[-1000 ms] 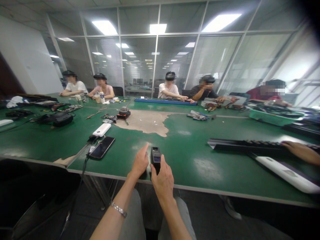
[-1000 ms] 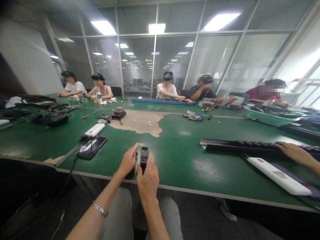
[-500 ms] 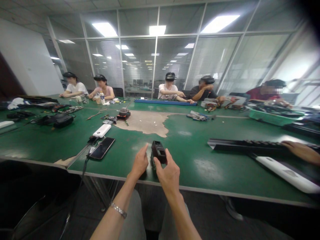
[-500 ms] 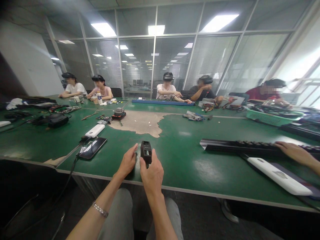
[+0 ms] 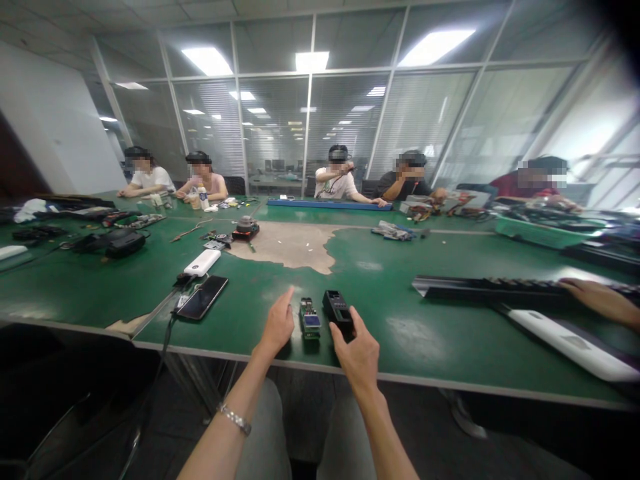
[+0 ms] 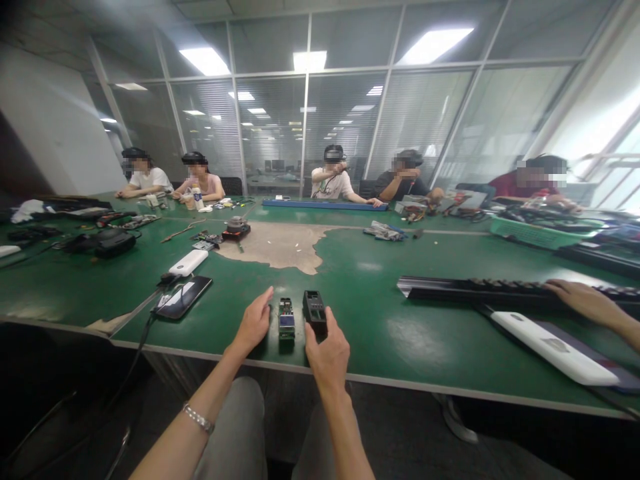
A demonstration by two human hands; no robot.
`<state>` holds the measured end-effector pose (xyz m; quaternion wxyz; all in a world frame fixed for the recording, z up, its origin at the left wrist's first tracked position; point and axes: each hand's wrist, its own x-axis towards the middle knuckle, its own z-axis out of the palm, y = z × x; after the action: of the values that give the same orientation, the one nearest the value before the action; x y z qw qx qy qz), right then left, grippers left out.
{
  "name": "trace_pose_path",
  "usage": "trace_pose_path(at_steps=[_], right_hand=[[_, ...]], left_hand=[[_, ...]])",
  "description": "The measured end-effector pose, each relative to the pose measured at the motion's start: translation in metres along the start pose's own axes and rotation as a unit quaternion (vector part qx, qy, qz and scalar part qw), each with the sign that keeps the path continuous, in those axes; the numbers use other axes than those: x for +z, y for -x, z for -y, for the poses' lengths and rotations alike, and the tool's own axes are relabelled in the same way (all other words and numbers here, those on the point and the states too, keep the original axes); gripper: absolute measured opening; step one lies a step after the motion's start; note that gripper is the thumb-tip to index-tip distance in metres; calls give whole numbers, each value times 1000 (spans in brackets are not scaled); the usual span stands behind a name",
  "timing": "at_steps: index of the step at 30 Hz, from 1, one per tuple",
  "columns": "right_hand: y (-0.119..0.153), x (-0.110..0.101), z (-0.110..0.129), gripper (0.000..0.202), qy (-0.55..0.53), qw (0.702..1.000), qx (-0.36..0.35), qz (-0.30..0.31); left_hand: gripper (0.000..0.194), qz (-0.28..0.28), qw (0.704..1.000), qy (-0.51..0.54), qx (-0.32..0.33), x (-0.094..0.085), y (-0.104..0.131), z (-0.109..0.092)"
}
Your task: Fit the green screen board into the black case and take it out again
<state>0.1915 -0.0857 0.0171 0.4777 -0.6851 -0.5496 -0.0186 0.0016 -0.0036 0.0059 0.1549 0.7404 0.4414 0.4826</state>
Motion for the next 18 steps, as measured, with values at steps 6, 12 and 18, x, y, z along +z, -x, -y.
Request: trace_pose_path(at_steps=[6, 12, 18], right_hand=[[3, 3, -5, 62, 11, 1000, -17, -2], [6, 4, -7, 61, 20, 999, -49, 3], [8, 3, -5, 73, 29, 998, -46, 10]], left_hand=[[53, -1, 1000, -2, -2, 1, 0, 2], [53, -4, 1000, 2, -4, 0, 0, -1], [53, -5, 1000, 0, -3, 0, 0, 0]])
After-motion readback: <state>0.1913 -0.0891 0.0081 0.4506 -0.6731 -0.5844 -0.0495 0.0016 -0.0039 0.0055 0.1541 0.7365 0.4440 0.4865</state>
